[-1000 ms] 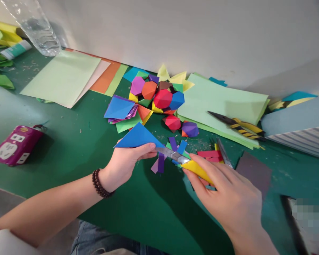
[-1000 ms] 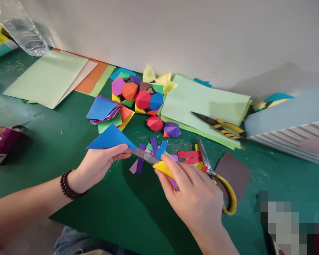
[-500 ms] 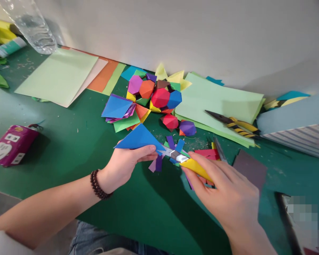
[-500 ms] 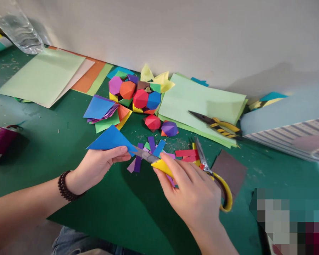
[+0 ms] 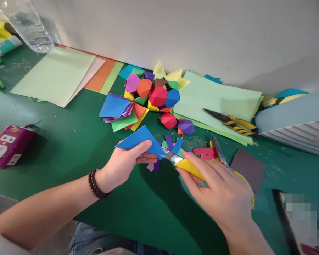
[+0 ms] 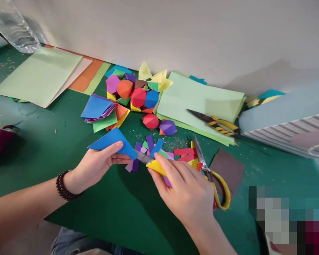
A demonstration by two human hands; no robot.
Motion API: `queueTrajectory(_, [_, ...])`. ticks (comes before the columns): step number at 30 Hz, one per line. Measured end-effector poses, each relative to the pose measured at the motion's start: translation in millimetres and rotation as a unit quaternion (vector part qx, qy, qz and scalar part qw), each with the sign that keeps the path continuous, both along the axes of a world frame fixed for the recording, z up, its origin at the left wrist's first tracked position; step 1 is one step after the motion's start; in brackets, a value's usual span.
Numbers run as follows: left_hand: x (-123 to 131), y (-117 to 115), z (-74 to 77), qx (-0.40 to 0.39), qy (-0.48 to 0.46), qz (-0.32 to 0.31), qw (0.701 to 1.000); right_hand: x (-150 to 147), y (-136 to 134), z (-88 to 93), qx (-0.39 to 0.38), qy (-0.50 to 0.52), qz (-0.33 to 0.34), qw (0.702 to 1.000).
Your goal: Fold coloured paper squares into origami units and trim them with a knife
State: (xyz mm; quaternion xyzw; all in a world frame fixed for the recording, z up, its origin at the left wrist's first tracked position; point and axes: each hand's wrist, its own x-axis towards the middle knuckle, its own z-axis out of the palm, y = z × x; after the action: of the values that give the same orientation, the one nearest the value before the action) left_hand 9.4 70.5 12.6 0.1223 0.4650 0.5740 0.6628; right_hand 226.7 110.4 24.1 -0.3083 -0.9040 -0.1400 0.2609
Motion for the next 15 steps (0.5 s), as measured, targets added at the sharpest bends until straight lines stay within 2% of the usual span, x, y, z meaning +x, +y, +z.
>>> queueTrajectory(5, [-3,1,-1.3,0.037,0.021,-0.001,0.999,5,0,-0.2,-0.013,0.005,-0.017,1.000])
queueTrajectory(15, [-7,3,3.0,0.044,0.053,-0.028,0.997,10,3,1.1,-0.024,0.006,-0.005,1.000])
